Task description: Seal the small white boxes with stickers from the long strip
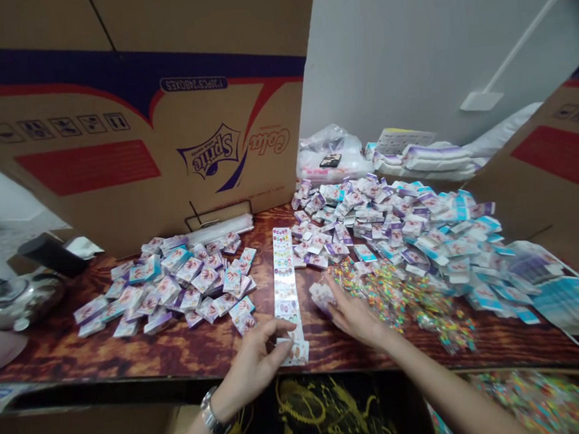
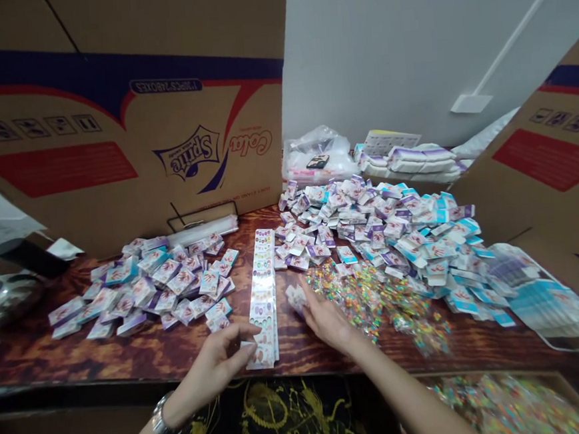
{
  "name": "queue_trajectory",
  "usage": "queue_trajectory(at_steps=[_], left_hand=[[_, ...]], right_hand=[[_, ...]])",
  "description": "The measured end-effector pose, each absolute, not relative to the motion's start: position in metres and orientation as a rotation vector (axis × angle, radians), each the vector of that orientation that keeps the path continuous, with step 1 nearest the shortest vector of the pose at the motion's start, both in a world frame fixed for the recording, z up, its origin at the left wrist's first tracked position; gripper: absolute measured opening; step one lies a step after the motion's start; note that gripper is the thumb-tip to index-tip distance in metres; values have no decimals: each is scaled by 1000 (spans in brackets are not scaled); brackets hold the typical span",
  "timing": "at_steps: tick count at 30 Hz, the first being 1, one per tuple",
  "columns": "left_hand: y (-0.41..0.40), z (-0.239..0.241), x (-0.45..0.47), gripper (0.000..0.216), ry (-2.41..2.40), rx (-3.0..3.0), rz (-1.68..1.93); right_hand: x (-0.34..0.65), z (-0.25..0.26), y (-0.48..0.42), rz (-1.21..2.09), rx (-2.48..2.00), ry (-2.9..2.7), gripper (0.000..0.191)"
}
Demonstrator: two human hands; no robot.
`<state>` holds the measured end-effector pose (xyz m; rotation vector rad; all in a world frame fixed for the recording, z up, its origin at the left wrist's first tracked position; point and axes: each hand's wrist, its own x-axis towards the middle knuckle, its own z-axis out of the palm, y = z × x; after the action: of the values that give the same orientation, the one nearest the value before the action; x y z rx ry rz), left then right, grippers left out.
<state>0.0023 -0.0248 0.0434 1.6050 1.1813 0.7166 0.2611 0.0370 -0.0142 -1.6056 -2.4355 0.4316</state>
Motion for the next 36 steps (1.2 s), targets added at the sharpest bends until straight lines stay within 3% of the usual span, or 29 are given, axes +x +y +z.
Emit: queue_trajectory(at_steps=[5,10,16,24,31,36], left_hand=[[-19,36,39,20,1093,1819,632],[-5,21,82,20,1022,2231,365],[5,23,95,21,1054,2285,370],[-10,48,34,12,1167,1852,819],[-31,62,7,14,1038,1586,688],[-33,67,-5,14,1029,1531,719]], right_hand=[[259,-20,34,488,-1724,-2381,63],[261,11,39,518,-1717,-2268,58],[263,16,37,413,-1688,-2275,55],[257,-5,31,419,-1631,-2297,52],[227,36,45,418,-1493,-2273,59],[223,0,7,167,-1840,-2478,59]])
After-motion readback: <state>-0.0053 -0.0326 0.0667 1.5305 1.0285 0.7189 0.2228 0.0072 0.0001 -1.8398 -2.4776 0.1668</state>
